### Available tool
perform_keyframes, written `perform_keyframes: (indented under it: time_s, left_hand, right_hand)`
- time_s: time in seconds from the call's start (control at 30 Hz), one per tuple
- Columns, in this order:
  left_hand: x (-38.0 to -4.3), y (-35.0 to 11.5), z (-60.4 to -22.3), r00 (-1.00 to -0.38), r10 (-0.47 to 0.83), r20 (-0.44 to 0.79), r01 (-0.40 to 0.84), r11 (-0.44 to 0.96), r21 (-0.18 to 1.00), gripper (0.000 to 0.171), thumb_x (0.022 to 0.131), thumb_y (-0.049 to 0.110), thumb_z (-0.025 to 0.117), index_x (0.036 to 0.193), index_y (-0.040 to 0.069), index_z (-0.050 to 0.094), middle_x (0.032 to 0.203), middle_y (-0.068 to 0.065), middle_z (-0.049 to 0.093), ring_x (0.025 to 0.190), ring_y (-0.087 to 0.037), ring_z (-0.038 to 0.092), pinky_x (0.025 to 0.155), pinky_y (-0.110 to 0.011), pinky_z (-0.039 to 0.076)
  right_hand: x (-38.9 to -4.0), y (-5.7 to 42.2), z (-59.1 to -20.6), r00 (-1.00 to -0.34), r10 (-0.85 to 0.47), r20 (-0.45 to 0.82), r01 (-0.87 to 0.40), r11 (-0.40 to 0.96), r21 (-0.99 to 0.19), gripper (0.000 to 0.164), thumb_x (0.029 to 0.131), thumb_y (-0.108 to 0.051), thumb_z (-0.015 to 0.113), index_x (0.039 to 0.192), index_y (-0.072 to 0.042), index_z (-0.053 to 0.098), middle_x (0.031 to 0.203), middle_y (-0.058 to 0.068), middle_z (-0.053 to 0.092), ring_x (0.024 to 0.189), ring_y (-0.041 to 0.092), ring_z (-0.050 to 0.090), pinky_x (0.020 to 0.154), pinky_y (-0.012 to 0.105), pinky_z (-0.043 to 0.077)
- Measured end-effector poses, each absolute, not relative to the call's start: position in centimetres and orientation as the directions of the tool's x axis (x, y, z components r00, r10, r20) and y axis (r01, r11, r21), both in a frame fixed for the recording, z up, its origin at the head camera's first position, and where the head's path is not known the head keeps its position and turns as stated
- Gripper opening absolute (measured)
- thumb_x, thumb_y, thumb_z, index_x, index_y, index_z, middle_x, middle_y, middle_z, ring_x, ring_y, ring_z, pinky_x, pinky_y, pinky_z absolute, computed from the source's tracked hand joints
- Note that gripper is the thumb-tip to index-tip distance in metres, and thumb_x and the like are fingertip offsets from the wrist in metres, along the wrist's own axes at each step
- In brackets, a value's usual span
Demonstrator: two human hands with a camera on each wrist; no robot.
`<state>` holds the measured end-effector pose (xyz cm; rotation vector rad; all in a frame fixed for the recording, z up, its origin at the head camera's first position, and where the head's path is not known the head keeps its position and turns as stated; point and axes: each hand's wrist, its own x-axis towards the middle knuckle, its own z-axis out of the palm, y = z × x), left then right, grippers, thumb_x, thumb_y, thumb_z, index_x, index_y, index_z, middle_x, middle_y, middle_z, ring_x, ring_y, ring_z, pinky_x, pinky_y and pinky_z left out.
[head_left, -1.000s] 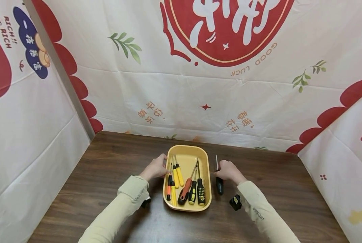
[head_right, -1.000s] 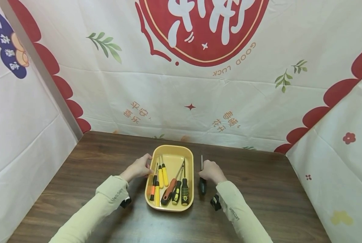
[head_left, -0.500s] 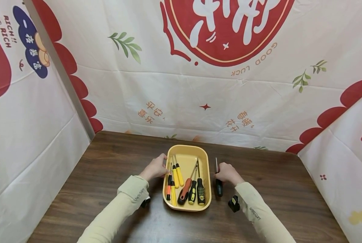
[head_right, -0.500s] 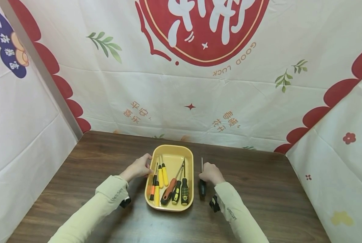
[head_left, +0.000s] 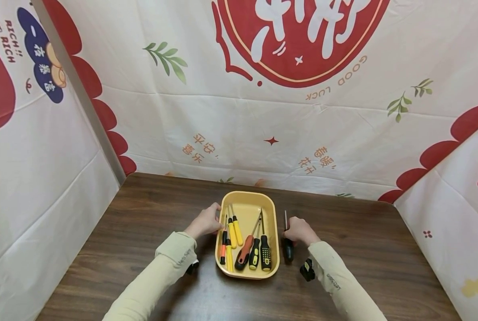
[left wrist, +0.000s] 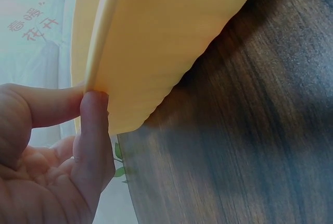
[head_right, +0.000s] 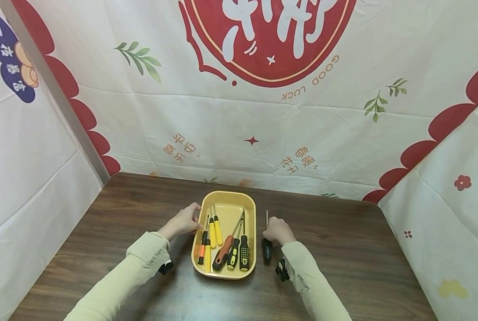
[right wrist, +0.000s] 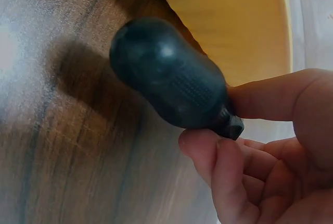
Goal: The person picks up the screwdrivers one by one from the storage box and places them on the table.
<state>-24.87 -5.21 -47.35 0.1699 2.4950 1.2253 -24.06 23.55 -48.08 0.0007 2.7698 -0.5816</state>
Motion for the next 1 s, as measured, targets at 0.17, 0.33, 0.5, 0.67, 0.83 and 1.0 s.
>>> perform_keyframes:
  time_s: [0.17, 0.33, 0.5, 0.67, 0.83, 1.0]
  left_hand:
    - [-24.9, -5.2, -47.3, -0.927, 0.254, -0.277, -0.063, 0.621, 0.781, 0.050, 0.077, -0.005, 0.064, 0.121, -0.001, 0.041, 0.075, -0.010, 0.053, 0.057, -0.017, 0.055, 0.051, -0.025, 0.049]
    - [-24.9, -5.1, -47.3, -0.926, 0.251, -0.282, -0.067, 0.625, 0.778, 0.050, 0.077, -0.005, 0.064, 0.121, -0.001, 0.041, 0.075, -0.010, 0.053, 0.057, -0.017, 0.055, 0.050, -0.025, 0.048]
    - [-24.8, -5.1, -47.2, -0.927, 0.252, -0.277, -0.069, 0.612, 0.788, 0.049, 0.077, -0.006, 0.065, 0.120, -0.002, 0.042, 0.074, -0.010, 0.055, 0.058, -0.017, 0.055, 0.051, -0.026, 0.049]
    - [-24.7, -5.1, -47.1, -0.930, 0.252, -0.268, -0.061, 0.613, 0.788, 0.048, 0.076, -0.006, 0.065, 0.119, -0.002, 0.042, 0.073, -0.010, 0.055, 0.057, -0.017, 0.055, 0.052, -0.027, 0.049]
    - [-24.6, -5.1, -47.0, -0.935, 0.258, -0.243, -0.041, 0.603, 0.797, 0.048, 0.075, -0.008, 0.065, 0.117, -0.003, 0.043, 0.072, -0.010, 0.054, 0.056, -0.017, 0.055, 0.051, -0.027, 0.049]
    - [-24.6, -5.1, -46.9, -0.935, 0.258, -0.244, -0.041, 0.605, 0.795, 0.049, 0.074, -0.008, 0.065, 0.117, -0.003, 0.043, 0.072, -0.010, 0.054, 0.056, -0.017, 0.054, 0.051, -0.026, 0.049]
  right_hand:
    - [-24.0, 23.4, -48.3, -0.948, -0.072, -0.311, 0.058, 0.919, -0.391, 0.016, 0.074, -0.010, 0.063, 0.067, -0.004, 0.051, 0.058, 0.008, 0.054, 0.040, 0.015, 0.054, 0.042, 0.026, 0.044]
    - [-24.1, 23.6, -48.6, -0.942, -0.075, -0.327, 0.072, 0.906, -0.416, 0.014, 0.074, -0.008, 0.062, 0.067, -0.002, 0.051, 0.058, 0.010, 0.054, 0.042, 0.017, 0.056, 0.043, 0.027, 0.045]
    - [-23.9, 23.7, -48.8, -0.939, -0.090, -0.331, 0.059, 0.908, -0.416, 0.015, 0.074, -0.008, 0.061, 0.065, -0.001, 0.051, 0.057, 0.010, 0.054, 0.040, 0.017, 0.055, 0.040, 0.027, 0.044]
    - [-23.7, 23.4, -49.1, -0.945, -0.068, -0.319, 0.069, 0.915, -0.398, 0.017, 0.074, -0.009, 0.062, 0.063, -0.002, 0.051, 0.056, 0.009, 0.054, 0.040, 0.016, 0.054, 0.040, 0.026, 0.043]
    - [-23.7, 23.4, -49.5, -0.948, -0.069, -0.310, 0.056, 0.926, -0.374, 0.020, 0.075, -0.010, 0.063, 0.062, -0.004, 0.051, 0.054, 0.008, 0.053, 0.040, 0.015, 0.054, 0.039, 0.024, 0.042]
    - [-23.8, 23.5, -49.6, -0.944, -0.070, -0.322, 0.060, 0.924, -0.378, 0.018, 0.075, -0.009, 0.062, 0.062, -0.003, 0.051, 0.054, 0.009, 0.053, 0.040, 0.016, 0.054, 0.039, 0.025, 0.043]
